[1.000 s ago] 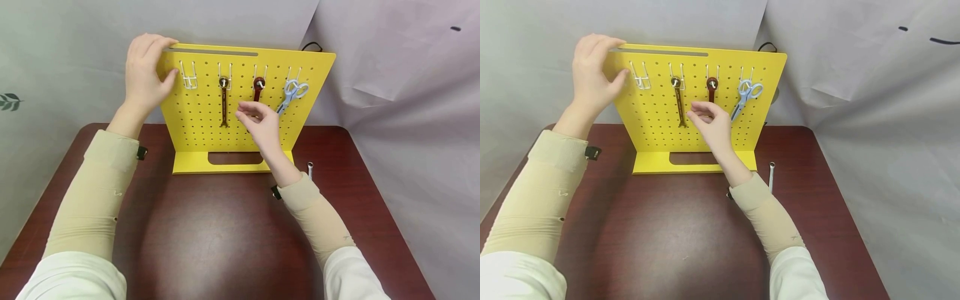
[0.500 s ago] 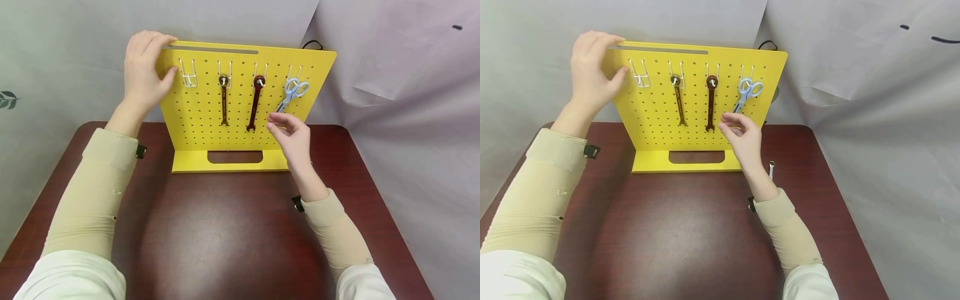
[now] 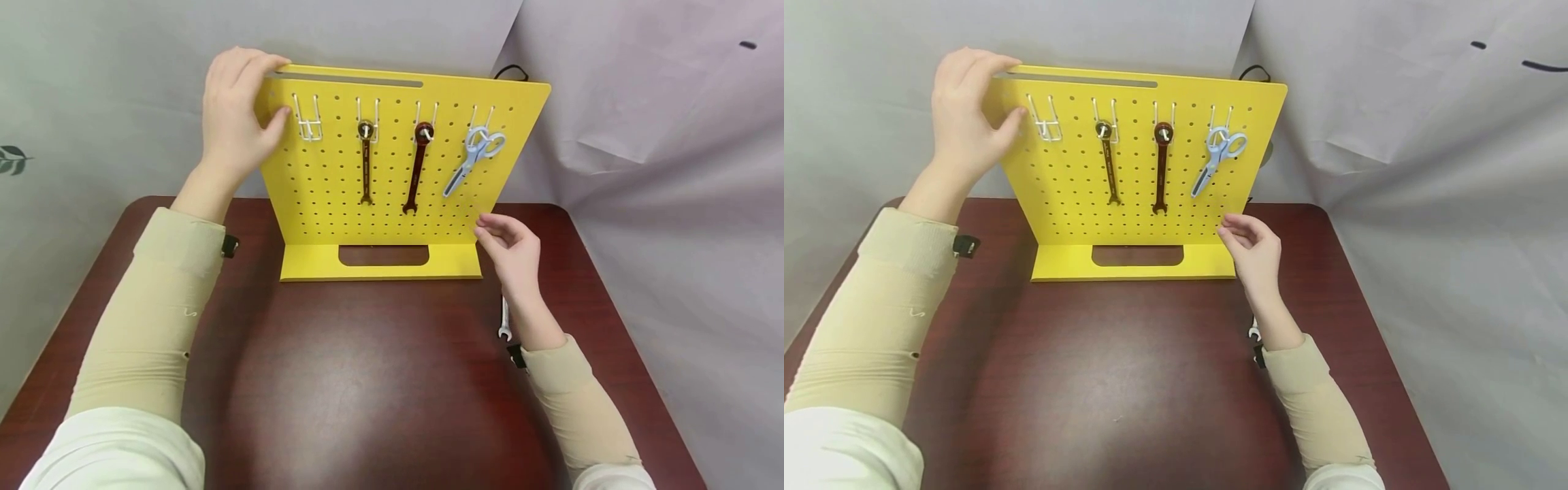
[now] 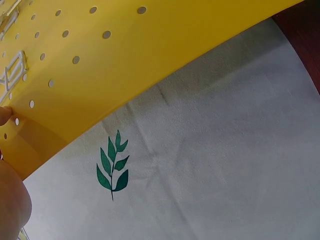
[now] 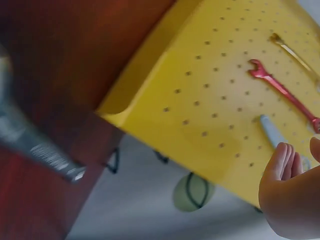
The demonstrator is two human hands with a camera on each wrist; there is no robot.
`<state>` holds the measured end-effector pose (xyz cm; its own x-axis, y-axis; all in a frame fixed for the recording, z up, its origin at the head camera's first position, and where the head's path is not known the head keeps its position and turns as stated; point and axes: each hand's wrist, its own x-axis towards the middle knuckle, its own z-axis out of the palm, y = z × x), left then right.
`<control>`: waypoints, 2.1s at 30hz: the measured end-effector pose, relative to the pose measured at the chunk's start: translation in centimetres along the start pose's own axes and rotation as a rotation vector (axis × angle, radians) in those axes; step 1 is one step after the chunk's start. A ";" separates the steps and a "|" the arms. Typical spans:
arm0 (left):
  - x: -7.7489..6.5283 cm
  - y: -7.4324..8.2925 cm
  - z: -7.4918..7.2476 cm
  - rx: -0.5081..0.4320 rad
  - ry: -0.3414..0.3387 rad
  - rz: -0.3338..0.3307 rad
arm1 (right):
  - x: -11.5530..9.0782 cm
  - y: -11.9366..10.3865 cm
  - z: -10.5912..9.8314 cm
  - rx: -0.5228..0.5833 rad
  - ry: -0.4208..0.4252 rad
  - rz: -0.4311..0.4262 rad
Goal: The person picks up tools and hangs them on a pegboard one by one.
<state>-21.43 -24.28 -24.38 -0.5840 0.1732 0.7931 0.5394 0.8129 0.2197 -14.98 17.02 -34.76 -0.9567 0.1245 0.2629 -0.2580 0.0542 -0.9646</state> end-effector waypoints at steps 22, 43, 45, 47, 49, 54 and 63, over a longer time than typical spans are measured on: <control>0.0 0.0 -0.1 -0.002 0.003 -0.005 | -0.8 4.2 -7.9 -0.349 -0.024 0.148; -0.1 0.1 0.0 0.011 -0.011 -0.010 | -0.9 6.1 -11.3 -0.633 -0.257 0.225; 0.0 0.1 0.0 0.015 -0.013 -0.009 | -0.9 6.2 -11.4 -0.653 -0.277 0.231; 0.0 0.1 0.1 0.013 -0.012 -0.007 | -0.9 6.4 -11.6 -0.677 -0.296 0.239; 0.0 0.0 0.1 0.012 -0.010 -0.004 | -0.9 6.5 -11.6 -0.696 -0.313 0.252; 0.0 -0.1 0.1 0.009 -0.006 -0.007 | -0.7 6.8 -11.8 -0.718 -0.345 0.290; 0.1 0.1 0.3 -0.040 0.038 -0.056 | 0.0 7.4 -11.9 -0.610 -0.368 0.391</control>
<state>-21.60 -23.99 -24.40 -0.5914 0.1063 0.7994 0.5308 0.7976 0.2866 -15.28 29.19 -41.70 -0.9728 -0.0816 -0.2166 0.1213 0.6175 -0.7771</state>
